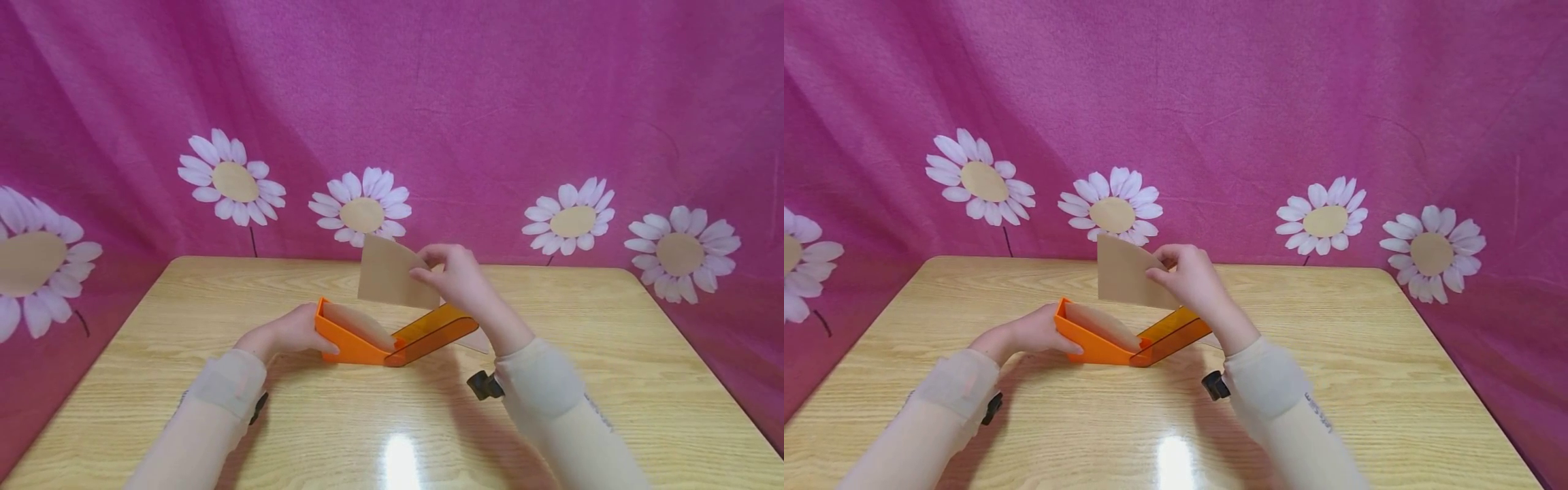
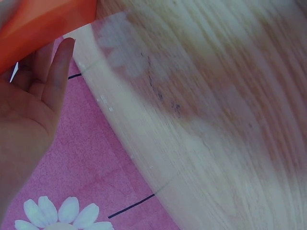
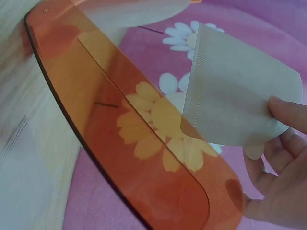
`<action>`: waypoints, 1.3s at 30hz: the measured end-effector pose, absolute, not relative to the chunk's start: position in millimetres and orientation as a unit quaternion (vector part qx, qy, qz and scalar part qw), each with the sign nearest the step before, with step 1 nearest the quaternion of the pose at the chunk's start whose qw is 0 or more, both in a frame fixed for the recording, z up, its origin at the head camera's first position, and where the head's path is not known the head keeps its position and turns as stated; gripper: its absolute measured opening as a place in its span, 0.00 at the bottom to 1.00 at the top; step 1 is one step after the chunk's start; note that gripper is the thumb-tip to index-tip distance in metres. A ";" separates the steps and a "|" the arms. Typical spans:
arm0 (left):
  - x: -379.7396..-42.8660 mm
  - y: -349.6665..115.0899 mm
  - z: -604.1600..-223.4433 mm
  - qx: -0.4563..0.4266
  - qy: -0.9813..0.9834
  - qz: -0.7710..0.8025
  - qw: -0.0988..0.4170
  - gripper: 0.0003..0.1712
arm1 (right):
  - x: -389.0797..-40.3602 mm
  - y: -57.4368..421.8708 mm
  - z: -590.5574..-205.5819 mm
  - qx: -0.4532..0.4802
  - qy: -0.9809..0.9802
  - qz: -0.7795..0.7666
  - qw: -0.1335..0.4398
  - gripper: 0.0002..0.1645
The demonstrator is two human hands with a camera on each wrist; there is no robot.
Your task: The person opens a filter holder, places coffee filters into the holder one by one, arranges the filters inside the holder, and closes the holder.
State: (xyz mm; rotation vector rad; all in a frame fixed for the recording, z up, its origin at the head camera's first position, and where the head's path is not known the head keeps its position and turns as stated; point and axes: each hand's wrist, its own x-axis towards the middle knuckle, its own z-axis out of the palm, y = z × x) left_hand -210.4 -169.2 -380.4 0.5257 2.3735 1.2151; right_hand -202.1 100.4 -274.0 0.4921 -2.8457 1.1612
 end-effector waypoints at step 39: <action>-210.9 -168.9 -381.3 0.171 0.855 0.437 0.220 0.28 | -199.6 60.7 -323.6 0.206 -0.920 0.334 -0.012 0.06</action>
